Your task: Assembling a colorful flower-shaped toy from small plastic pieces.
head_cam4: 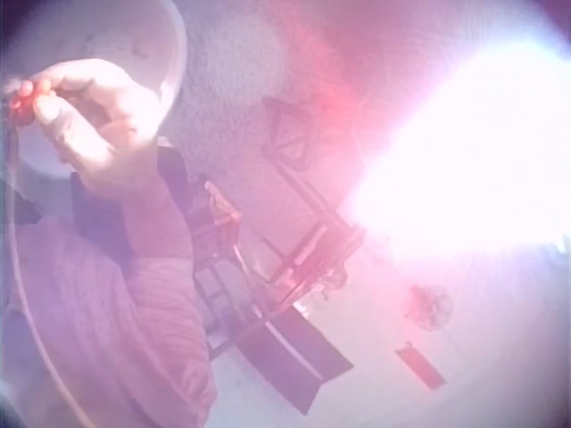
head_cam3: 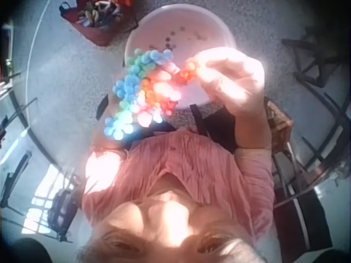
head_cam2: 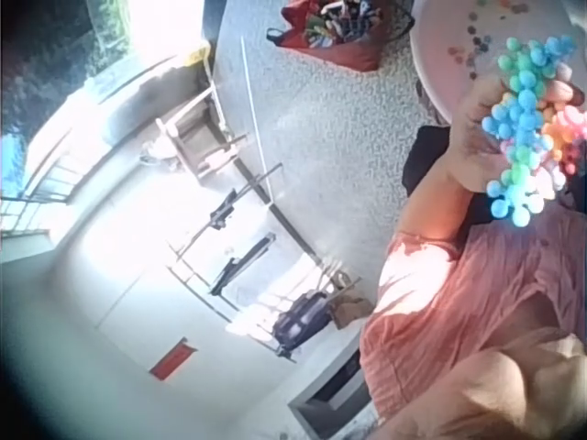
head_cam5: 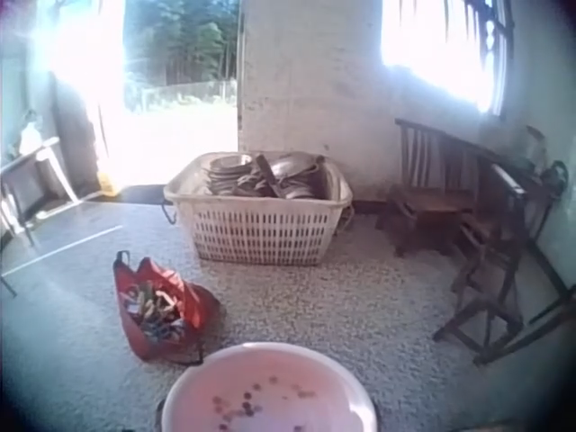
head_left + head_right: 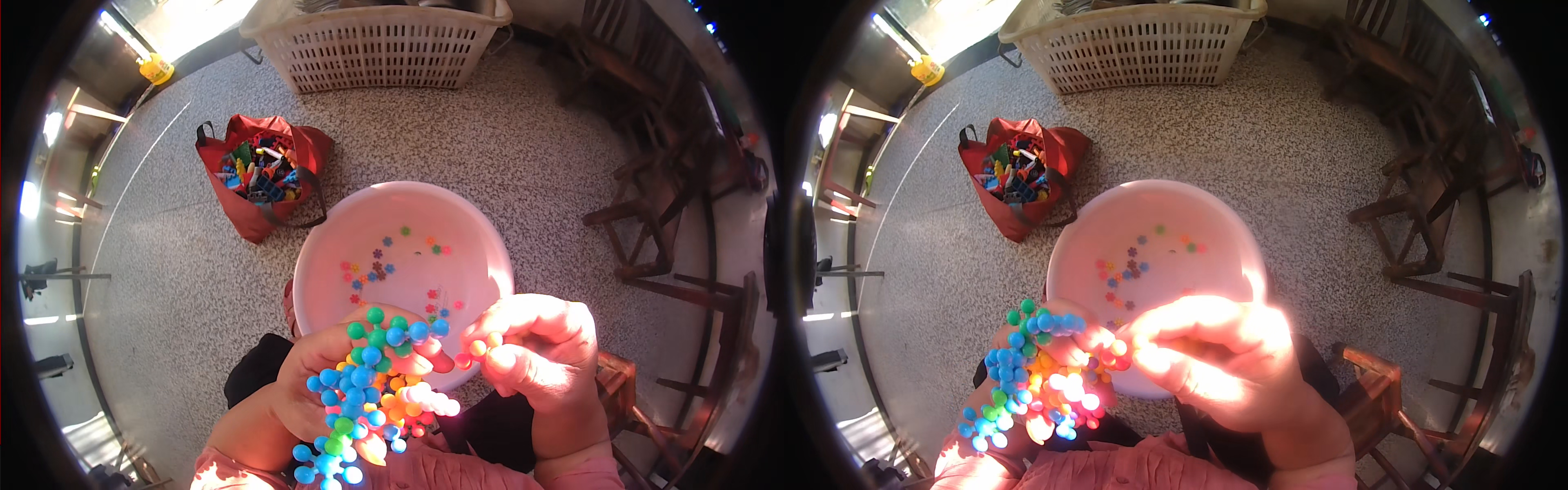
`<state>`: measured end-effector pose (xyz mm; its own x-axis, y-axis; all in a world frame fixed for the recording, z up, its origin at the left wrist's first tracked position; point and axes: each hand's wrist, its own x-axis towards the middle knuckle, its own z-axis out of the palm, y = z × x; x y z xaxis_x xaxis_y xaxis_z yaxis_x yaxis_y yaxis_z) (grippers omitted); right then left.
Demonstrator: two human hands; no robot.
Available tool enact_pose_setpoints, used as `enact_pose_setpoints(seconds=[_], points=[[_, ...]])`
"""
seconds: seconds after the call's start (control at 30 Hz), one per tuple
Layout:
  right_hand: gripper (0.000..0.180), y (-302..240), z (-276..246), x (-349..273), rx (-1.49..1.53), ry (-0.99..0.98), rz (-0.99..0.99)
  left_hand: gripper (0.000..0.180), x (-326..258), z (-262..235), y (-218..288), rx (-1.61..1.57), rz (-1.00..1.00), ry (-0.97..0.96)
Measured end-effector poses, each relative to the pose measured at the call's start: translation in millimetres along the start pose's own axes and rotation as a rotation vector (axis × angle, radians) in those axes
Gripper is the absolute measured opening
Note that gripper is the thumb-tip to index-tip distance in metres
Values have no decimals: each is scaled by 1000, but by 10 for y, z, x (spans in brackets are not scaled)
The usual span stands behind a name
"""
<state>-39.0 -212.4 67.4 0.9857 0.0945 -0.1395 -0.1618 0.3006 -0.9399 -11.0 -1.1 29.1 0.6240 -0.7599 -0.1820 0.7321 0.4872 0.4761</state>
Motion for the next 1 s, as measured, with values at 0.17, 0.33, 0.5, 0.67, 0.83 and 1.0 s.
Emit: enact_pose_setpoints(seconds=[0.17, 0.33, 0.5, 0.67, 0.83, 1.0], points=[[14, -8, -1, -81, -6, 60, -70, 59, 1, -111, -71, 308, 171, -191], [13, 28, -43, -66, -56, 59, -106, 64, -14, -118, -2, 124, 0, -87], [11, 24, -51, -23, -88, -40, -111, 63, -7, -112, -16, 107, 67, -5], [12, 14, -12, -36, 38, -43, 19, 59, 27, -189, 46, 403, 112, -149], [16, 6, 9, -67, 170, -85, 128, 62, 35, -87, 36, 289, 101, -49], [20, -1, 69, -90, 100, -58, 117, 73, 19, -100, -8, 284, 110, 31]])
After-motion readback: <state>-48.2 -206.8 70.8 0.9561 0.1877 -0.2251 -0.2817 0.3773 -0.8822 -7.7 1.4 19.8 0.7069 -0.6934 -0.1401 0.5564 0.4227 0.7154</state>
